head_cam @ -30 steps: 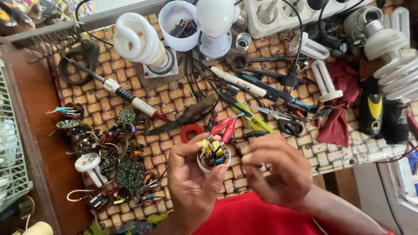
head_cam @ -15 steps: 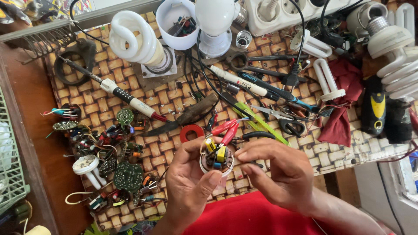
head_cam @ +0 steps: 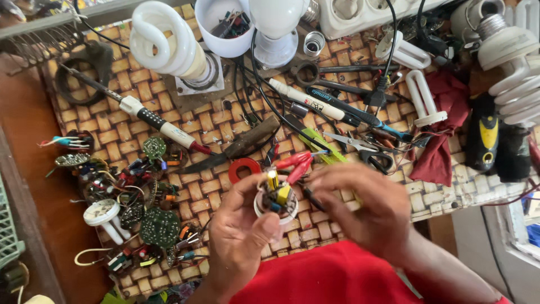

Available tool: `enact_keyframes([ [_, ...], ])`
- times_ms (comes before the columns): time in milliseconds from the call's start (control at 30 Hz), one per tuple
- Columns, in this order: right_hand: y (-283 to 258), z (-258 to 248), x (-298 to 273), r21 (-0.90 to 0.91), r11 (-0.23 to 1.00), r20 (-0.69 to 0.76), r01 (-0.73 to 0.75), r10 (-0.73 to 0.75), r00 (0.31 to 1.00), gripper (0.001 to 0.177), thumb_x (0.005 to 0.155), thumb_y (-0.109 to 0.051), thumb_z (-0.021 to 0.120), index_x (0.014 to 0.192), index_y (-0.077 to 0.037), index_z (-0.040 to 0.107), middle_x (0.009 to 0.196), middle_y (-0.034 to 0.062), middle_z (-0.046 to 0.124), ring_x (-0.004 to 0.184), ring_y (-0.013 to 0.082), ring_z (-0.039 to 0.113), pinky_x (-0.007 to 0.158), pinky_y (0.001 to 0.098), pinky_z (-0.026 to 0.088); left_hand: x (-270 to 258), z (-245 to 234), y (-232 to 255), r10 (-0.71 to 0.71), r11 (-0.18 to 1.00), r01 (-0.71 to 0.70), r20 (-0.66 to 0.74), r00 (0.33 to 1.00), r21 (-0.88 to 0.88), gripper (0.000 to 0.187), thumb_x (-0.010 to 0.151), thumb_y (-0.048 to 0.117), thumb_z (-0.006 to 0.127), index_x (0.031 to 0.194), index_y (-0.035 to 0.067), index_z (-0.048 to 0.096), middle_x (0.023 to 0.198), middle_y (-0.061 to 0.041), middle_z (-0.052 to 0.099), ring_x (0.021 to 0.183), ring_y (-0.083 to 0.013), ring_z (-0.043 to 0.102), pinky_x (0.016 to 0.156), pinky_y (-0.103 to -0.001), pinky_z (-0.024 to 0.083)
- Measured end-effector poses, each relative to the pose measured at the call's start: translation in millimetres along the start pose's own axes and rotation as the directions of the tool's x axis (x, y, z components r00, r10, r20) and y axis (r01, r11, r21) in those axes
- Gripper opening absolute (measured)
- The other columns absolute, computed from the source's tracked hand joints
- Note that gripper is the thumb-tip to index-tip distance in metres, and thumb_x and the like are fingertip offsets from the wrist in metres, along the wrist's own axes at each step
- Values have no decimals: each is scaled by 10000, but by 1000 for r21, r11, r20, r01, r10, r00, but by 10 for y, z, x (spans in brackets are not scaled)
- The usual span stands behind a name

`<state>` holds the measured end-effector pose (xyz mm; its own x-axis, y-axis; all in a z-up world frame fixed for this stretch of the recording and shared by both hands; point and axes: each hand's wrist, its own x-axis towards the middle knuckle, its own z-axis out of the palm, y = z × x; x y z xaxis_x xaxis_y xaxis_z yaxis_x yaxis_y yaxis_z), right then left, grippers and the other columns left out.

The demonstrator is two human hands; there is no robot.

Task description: The person repairs a compact fluorescent light bulb by manipulating its internal wires and components. They use pliers to adjust connections and a multimeter to test the bulb's functionality.

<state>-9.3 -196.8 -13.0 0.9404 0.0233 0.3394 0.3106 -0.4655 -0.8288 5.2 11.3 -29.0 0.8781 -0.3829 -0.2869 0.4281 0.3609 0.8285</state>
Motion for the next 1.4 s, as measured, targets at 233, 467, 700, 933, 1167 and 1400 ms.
enact_keyframes([
  [233, 211, 25, -109, -548, 816, 300, 186, -16, 954, 235, 892, -312, 820, 980, -109, 739, 1084, 63, 753, 1025, 263, 698, 900, 407, 542, 53, -125, -26, -47, 959, 33, -44, 998, -280, 601, 941, 168, 696, 1429, -109, 478, 1222, -257, 684, 1005, -315, 707, 840, -430, 622],
  [467, 193, 130, -108, -608, 750, 370, 261, -24, 929, 132, 1029, -172, 594, 1133, -103, 636, 1099, 54, 720, 1015, 275, 660, 820, 374, 490, -27, -138, 55, -198, 931, 167, -64, 978, -325, 588, 931, 249, 662, 1391, -102, 553, 1249, -318, 708, 898, -392, 759, 795, -409, 627],
  [700, 202, 137, -173, -510, 858, 336, 62, 133, 932, 266, 934, -126, 669, 1178, -36, 615, 1048, 125, 644, 905, 309, 657, 730, 430, 541, -50, -238, 64, -146, 955, 125, -60, 988, -270, 648, 944, 267, 655, 1471, -68, 479, 1150, -204, 716, 970, -358, 747, 843, -425, 625],
  [933, 220, -45, -360, -133, 933, 126, -333, 350, 928, 175, 912, -264, 678, 850, -104, 644, 774, -1, 629, 659, 126, 552, 634, 260, 419, -13, -236, 271, -161, 982, 167, -66, 985, 92, 634, 794, 58, 798, 1373, -7, 547, 920, -91, 715, 800, -152, 679, 736, -283, 590],
  [1167, 77, 105, -251, 771, 474, 323, -426, 285, 902, 233, 1009, -200, 586, 1084, 18, 551, 1182, 289, 684, 1283, 482, 630, 1137, 609, 444, -40, -301, 328, -20, 898, 101, -191, 981, 429, 685, 756, 193, 865, 1361, 124, 550, 1172, -54, 754, 1026, -108, 730, 899, -220, 576],
  [1400, 18, 207, -397, 570, 635, 296, -522, 433, 851, 149, 941, -28, 613, 1047, -69, 515, 1055, 243, 702, 948, 278, 730, 803, 354, 664, -94, -432, 397, 224, 616, -101, -51, 973, 781, 581, 884, 283, 722, 1396, 66, 551, 1268, -122, 727, 1129, -243, 716, 981, -331, 519],
])
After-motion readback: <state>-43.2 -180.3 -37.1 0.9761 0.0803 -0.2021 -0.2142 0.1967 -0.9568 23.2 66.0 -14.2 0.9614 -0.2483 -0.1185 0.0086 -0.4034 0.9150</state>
